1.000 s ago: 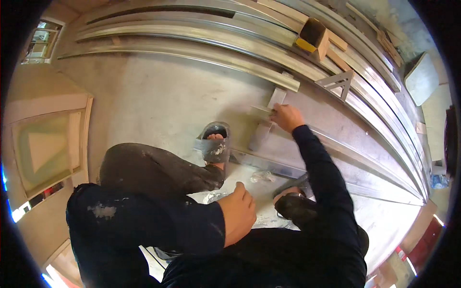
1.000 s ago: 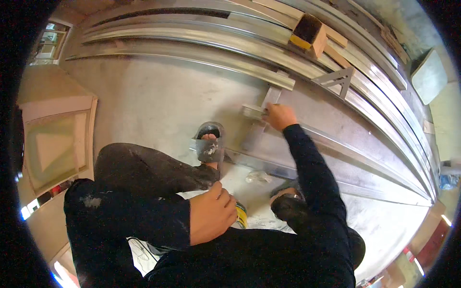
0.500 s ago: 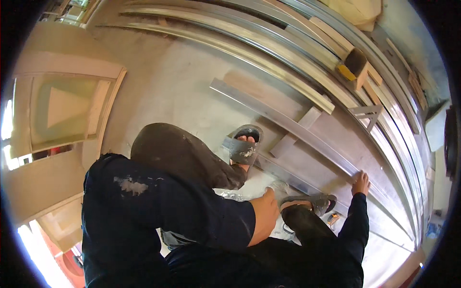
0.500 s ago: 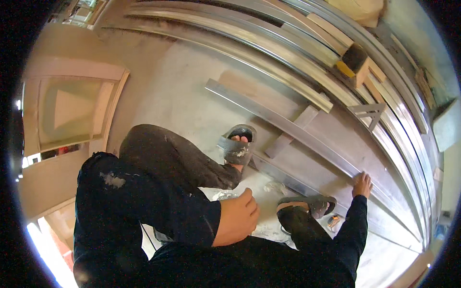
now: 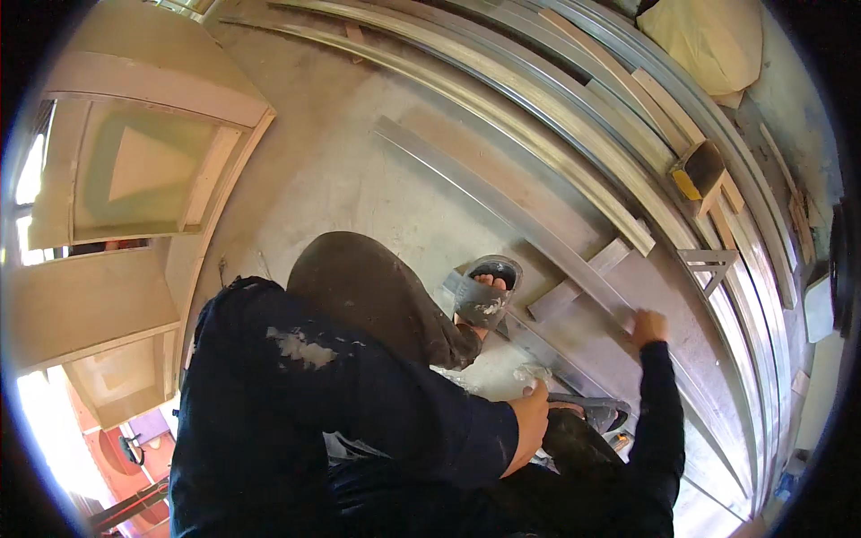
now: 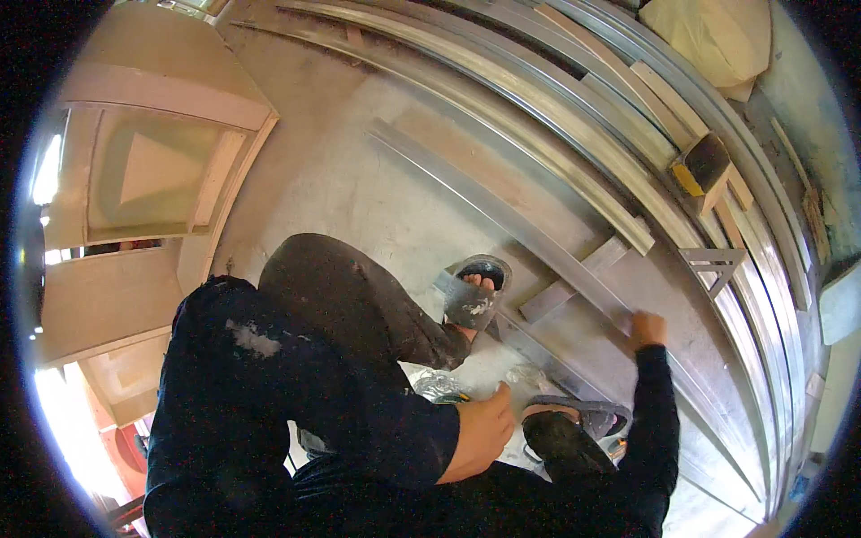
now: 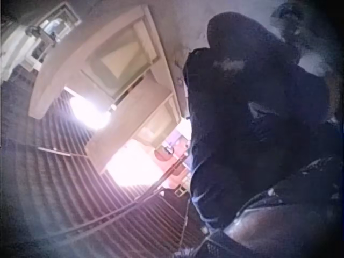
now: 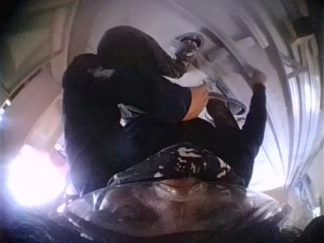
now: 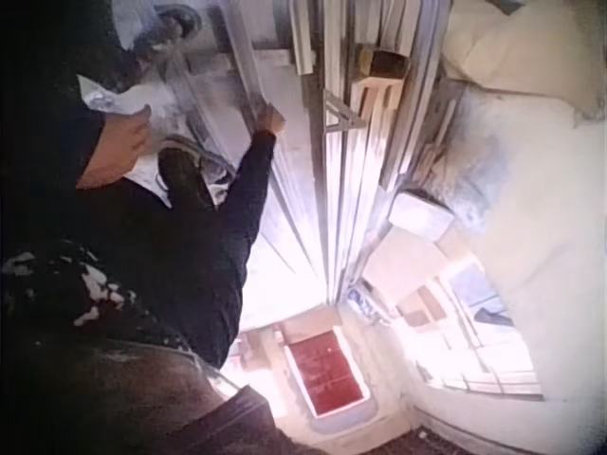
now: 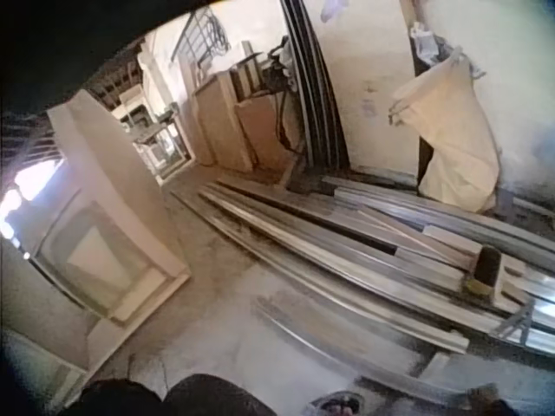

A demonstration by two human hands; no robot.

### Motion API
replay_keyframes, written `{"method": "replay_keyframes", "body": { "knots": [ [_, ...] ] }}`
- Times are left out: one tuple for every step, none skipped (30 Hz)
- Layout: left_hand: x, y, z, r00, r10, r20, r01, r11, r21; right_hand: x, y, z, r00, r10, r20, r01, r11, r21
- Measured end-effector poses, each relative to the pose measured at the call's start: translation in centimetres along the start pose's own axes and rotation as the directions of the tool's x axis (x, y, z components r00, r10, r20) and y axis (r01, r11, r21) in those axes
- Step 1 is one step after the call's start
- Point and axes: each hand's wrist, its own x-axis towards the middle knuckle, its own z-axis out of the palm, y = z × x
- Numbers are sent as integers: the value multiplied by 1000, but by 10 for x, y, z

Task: The person cuts a metal bar using an angle grinder, measures metal pieces with a tape measure, and marks a metal bar using a triangle ruler and a pencil.

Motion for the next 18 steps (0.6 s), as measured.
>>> {"method": "replay_keyframes", "body": {
  "knots": [
    [1,2,1,999,26,46,-26,1000,9,23,-45,-32,995,-56,-78,63,994,87],
    [10,2,3,999,36,33,-37,999,31,37,-67,-38,964,-39,-261,83,984,160],
    [16,3,10,998,13,54,-15,999,33,50,-103,-71,946,-29,-322,141,934,328],
    [23,3,17,997,-9,75,6,999,35,57,-136,-106,897,-52,-440,242,888,390],
    [23,0,15,994,-4,109,3,1000,1,57,-159,-143,828,-57,-557,351,828,437],
    [24,-1,14,994,-13,107,12,1000,14,56,-163,-158,820,-57,-569,357,829,430],
    [24,-1,15,998,-33,60,31,999,22,55,-166,-169,800,-124,-586,442,784,437],
    [25,-2,16,999,-50,13,50,998,29,54,-168,-177,775,-189,-603,522,730,442],
    [27,-1,19,998,-55,-24,56,996,73,52,-161,-171,768,-186,-612,524,733,434],
    [29,1,15,998,-51,-26,53,995,85,46,-143,-150,819,-153,-553,446,776,446],
    [32,2,11,999,-43,-18,44,995,85,35,-121,-128,866,-114,-487,360,817,450],
    [30,3,10,999,-54,1,54,996,77,22,-109,-117,927,-64,-370,239,861,450],
    [29,5,9,999,-52,1,51,995,81,3,-90,-102,970,7,-243,101,897,429],
    [28,9,6,999,-33,39,30,995,93,-14,-71,-81,981,77,-180,9,902,432],
    [28,11,3,997,-5,72,-3,994,109,-34,-47,-58,981,159,-115,-96,900,424],
    [27,10,4,997,-10,77,2,994,110,-49,-35,-40,972,234,-37,-205,908,365],
    [25,9,5,995,4,104,-12,996,84,-63,-23,-23,950,311,36,-307,905,296],
    [28,10,3,992,47,117,-55,996,66,-85,3,12,912,409,11,-397,879,264]
  ]
}}
